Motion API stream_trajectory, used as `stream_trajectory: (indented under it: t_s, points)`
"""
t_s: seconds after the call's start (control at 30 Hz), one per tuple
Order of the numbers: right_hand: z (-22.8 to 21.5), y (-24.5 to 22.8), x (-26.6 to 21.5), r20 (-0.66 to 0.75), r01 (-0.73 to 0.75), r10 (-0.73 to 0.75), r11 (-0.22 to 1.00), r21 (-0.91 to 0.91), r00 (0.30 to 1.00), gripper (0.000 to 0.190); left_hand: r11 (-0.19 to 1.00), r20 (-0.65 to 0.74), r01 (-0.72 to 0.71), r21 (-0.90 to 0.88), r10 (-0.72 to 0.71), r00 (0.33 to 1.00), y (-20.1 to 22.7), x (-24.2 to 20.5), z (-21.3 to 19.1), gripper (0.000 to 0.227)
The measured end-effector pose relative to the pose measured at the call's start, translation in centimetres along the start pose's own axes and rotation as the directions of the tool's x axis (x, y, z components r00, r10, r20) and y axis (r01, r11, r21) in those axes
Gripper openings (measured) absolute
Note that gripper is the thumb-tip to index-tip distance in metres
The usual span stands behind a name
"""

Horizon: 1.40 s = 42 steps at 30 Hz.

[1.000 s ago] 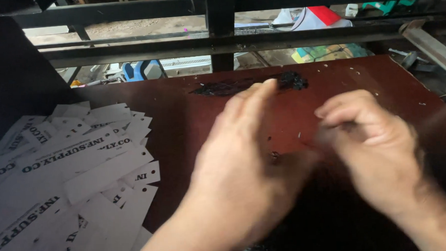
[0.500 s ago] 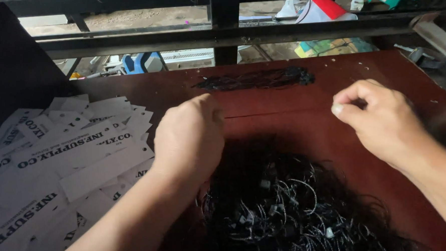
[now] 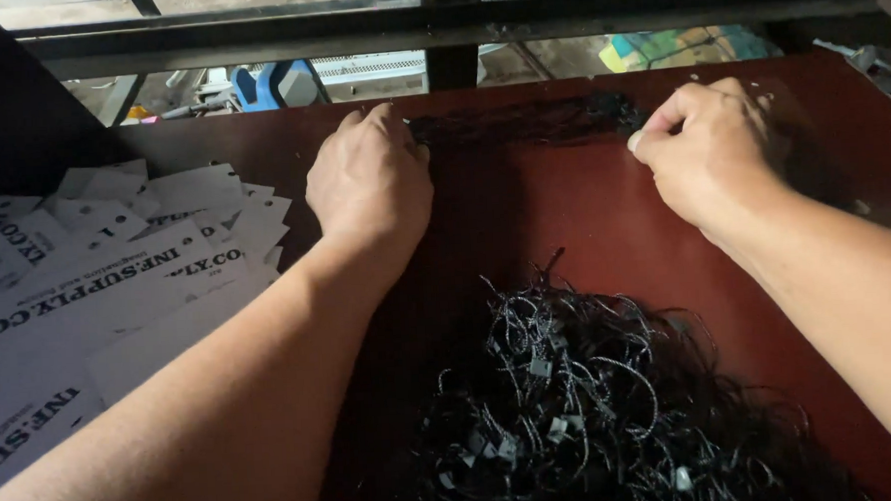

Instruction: Untangling and sorting individual black strings from a large pile on a workbench in a factory setting.

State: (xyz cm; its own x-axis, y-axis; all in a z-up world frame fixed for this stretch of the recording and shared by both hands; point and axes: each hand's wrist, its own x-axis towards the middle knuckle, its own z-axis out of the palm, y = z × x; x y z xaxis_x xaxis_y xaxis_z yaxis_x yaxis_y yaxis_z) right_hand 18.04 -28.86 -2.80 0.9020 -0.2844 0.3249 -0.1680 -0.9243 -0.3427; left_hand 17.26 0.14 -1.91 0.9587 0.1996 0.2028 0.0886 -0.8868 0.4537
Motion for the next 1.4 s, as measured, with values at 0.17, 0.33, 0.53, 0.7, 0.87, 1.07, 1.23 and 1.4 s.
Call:
stream_trajectory:
  t_s: [0.17,0.33,0.53,0.7,0.87,1.07,1.23,1.4]
  points:
    - [-0.8,-1.3,-0.3,0.005,-0.047,0.047,0.998,0.051,0.999,0.008,0.999,0.075,0.039,0.037,-0.042,0.996,0.7,0.5,-1.0,0.024]
    - [-0.3,-0.8,0.2,-0.014,-0.060,0.060,0.998,0.013,0.998,0.004,0.998,0.080,0.045,0.045,-0.048,0.996,1.0,0.7,-1.1,0.021]
    - [-1.0,-1.5,-0.6,0.005,-0.112,0.112,0.990,0.090,0.994,0.008,0.996,0.077,0.090,-0.018,-0.088,0.993,0.7,0.5,-1.0,0.018]
    - [1.0,2.6,0.2,-0.320,0.143,-0.020,0.919,0.367,0.947,0.014,0.968,-0.007,0.124,-0.217,-0.128,0.992,-0.3,0.1,-1.2,0.030]
    - [-1.6,2.9,-2.3,-0.221,0.039,0.102,0.829,0.558,0.970,0.013,0.953,-0.154,-0.043,-0.301,-0.004,0.988,-2.3,-1.3,-1.0,0.023]
    - [-7.5,-0.5,-9.7,0.149,0.029,-0.096,0.917,0.399,0.984,0.022,0.925,-0.151,-0.246,-0.290,0.210,0.966,-2.2,-7.2,-3.2,0.018]
    - [-7.4,-0.9,-13.8,0.140,0.559,-0.669,0.702,0.442,0.730,0.041,0.765,-0.165,-0.580,-0.279,0.557,0.814,-0.6,-13.2,-4.4,0.035]
    - [-6.4,-0.5,-14.2,0.101,0.548,-0.652,0.702,0.455,0.751,0.009,0.818,-0.043,-0.504,-0.276,0.514,0.857,-1.1,-13.7,-3.5,0.015]
